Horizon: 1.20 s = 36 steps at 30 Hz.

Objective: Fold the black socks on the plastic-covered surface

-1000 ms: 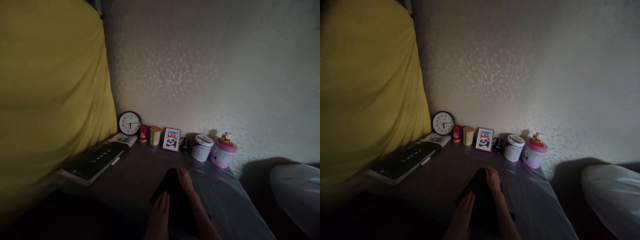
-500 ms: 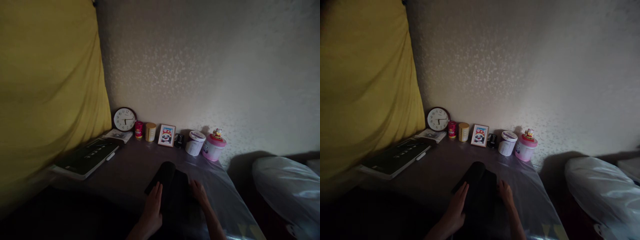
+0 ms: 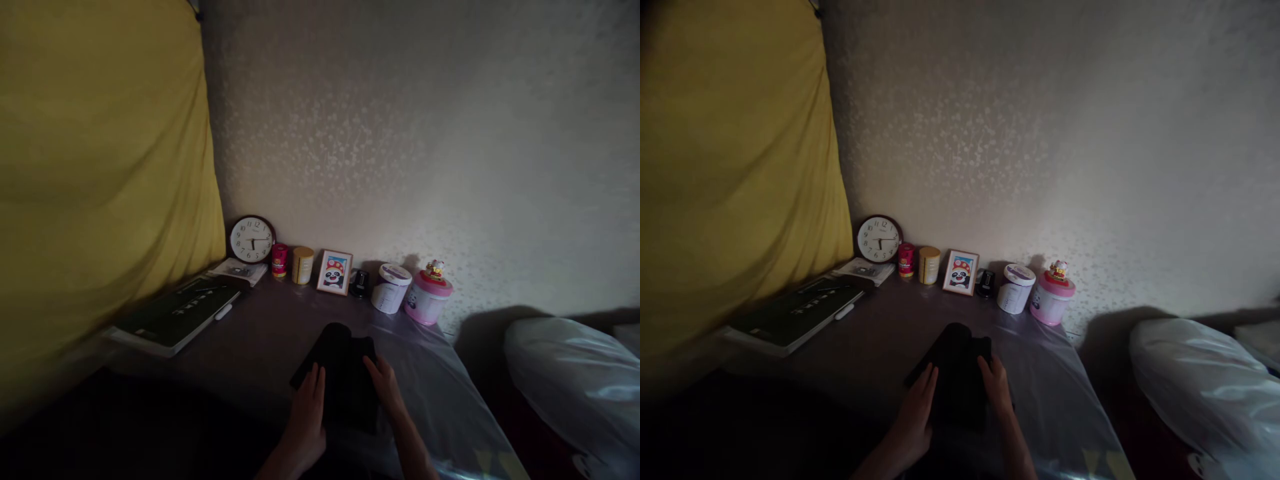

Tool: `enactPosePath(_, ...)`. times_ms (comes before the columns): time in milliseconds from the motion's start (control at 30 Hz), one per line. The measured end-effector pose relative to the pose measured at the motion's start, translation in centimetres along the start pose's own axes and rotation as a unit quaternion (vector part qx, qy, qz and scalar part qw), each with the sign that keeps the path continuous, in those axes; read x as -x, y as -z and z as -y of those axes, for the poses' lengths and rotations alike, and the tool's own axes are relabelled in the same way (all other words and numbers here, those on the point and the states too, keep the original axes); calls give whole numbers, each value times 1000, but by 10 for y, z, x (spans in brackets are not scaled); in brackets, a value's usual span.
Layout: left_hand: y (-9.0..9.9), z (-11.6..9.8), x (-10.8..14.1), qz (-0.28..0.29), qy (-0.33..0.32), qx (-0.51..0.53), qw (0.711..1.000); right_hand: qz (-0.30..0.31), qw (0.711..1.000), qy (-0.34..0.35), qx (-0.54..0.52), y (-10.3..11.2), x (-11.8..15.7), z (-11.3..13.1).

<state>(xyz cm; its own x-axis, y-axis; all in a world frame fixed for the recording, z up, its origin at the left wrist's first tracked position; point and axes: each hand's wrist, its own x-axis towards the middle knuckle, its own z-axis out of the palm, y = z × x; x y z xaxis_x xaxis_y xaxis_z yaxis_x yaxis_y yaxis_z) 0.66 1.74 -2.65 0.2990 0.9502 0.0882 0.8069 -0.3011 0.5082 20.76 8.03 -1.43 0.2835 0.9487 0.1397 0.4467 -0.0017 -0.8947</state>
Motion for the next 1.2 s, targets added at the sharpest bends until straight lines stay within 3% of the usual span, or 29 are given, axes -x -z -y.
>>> enactPosePath(300, 0, -5, -2, 18, 35, 5, 999, 8, 997, 46, -59, -42, -24, 43)
enactPosePath(533, 4, -6, 0, 13, 25, 27, 999, 20, 999, 36, -26, -80, -37, 43)
enactPosePath(733, 9, -1, -1, -32, -8, 66, 997, 66, 997, 9, 45, -90, -40, 42)
enactPosePath(1000, -6, 26, 16, 8, 11, 6, 1000, 121, 990, 3, 68, -92, -36, 48)
enactPosePath(1067, -10, 30, 22, -19, 16, -19, 1000, 170, 984, 11, 44, -91, -32, 50)
enactPosePath(1200, -11, 24, 24, -142, -28, -71, 987, 251, 965, 76, 30, -88, -25, 55)
